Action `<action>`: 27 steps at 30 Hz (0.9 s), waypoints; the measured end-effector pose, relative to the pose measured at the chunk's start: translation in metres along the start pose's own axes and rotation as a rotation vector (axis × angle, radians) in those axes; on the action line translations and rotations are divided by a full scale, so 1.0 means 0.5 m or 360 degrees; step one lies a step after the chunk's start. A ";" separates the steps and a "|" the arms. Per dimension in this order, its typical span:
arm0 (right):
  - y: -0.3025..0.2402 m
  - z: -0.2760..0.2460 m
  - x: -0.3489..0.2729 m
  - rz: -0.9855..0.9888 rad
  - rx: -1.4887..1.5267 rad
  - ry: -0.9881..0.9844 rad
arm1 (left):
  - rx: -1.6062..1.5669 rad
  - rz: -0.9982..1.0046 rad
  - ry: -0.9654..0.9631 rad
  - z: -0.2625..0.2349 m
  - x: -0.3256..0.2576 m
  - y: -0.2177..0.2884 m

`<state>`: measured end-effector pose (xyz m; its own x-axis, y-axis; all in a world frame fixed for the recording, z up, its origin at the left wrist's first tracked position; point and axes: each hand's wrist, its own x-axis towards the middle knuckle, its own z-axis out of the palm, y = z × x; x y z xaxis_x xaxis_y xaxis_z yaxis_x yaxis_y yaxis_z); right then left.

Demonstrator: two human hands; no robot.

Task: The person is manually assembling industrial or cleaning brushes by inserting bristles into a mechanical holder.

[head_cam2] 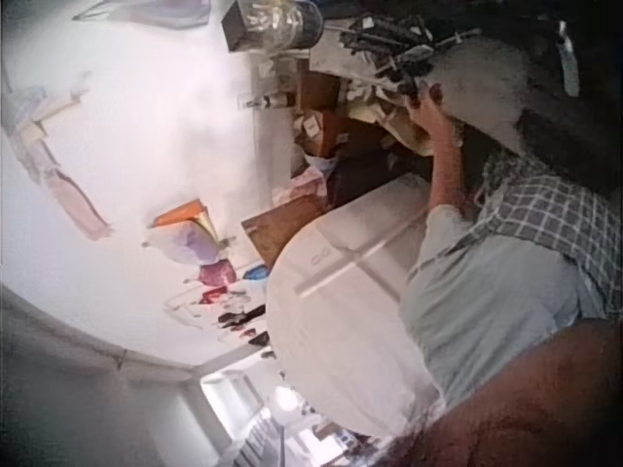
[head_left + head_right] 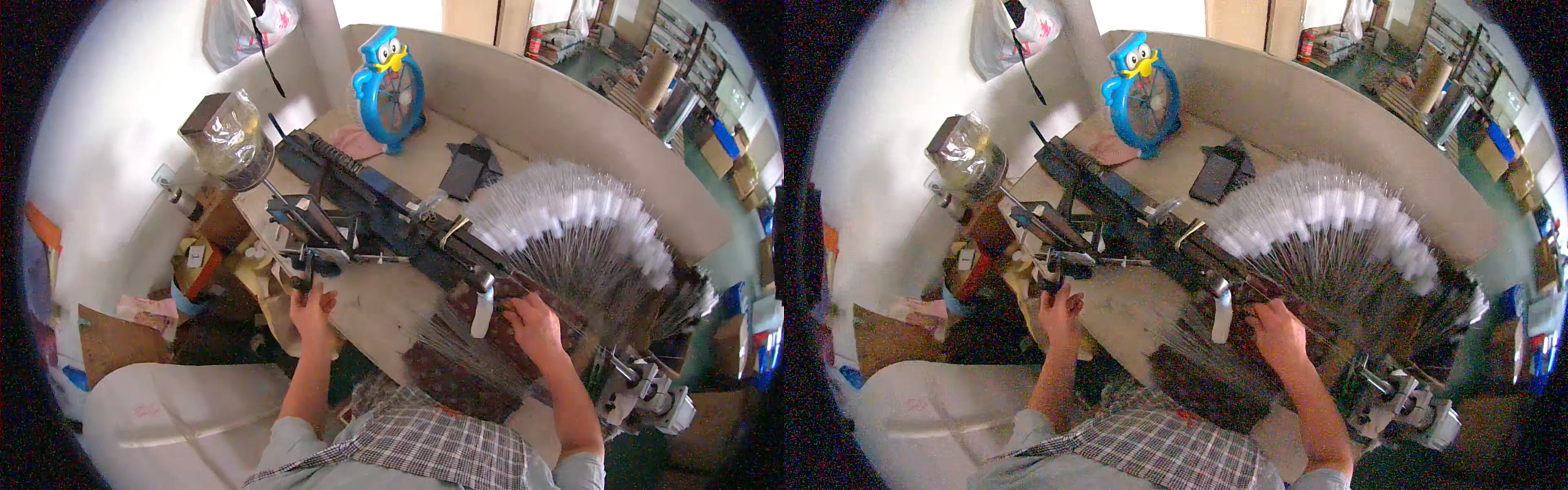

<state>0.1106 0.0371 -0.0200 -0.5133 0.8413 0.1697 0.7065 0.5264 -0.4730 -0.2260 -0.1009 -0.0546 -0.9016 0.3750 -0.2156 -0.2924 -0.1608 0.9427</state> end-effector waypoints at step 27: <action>-0.017 -0.195 -0.023 -0.0129 0.0091 0.0395 | 0.0365 -0.0540 -0.1277 0.212 -0.223 0.008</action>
<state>0.1580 0.0347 0.0665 -0.4268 0.8049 0.4123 0.6357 0.5913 -0.4962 -0.0931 -0.0465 0.0003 -0.2593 0.9077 -0.3300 -0.3538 0.2287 0.9069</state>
